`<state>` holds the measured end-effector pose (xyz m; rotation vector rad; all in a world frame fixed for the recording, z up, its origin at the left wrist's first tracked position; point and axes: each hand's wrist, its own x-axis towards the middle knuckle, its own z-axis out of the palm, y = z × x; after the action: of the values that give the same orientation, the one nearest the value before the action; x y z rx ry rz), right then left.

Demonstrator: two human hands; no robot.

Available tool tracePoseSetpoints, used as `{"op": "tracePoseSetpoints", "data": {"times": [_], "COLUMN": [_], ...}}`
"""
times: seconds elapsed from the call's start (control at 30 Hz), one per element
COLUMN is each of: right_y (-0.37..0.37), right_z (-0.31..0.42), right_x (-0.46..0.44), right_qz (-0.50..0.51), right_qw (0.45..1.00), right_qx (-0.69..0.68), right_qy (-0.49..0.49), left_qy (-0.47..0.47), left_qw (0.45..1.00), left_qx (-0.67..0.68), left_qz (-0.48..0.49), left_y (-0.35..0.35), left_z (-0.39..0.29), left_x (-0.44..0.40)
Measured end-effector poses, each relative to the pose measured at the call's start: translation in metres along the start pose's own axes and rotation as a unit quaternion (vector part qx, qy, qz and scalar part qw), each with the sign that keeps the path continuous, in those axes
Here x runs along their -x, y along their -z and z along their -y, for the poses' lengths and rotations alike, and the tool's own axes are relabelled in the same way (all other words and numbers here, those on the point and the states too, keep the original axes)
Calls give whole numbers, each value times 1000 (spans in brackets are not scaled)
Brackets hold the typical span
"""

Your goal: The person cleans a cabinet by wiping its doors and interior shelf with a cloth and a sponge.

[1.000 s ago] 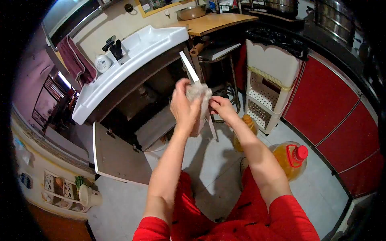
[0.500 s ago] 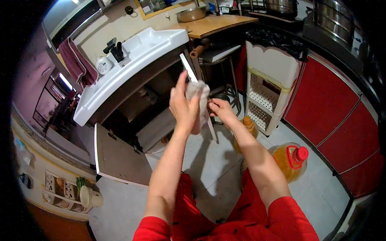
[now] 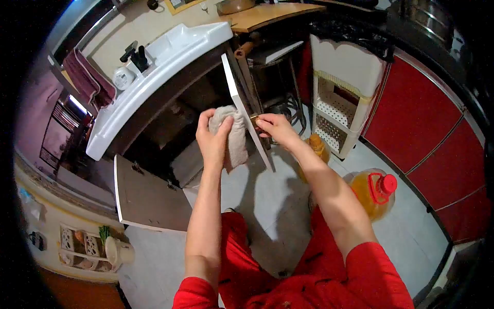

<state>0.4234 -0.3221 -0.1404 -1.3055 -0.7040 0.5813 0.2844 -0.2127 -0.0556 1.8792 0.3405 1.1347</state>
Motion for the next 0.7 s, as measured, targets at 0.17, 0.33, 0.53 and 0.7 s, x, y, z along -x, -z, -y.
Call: {"op": "tracePoseSetpoints", "data": {"times": [0.17,0.33,0.53,0.7], "right_y": [-4,2,3,12], "right_z": [0,-9,-4,-13], "right_x": [0,-5,1,-8], "right_qz": [-21,1,-39,-19], "right_qw": [999,997,999,994], "right_qx": [24,54,7,88], "right_qy": [20,51,30,60], "left_qy": [-119,-35,20,-40], "left_qw": [984,985,943,978], "left_qx": [-129,-162,-304,-202], "left_qz": [8,55,135,27], "left_y": [-12,-26,-40,-40], "left_z": [-7,65,98,73], "left_x": [-13,23,70,44]}}
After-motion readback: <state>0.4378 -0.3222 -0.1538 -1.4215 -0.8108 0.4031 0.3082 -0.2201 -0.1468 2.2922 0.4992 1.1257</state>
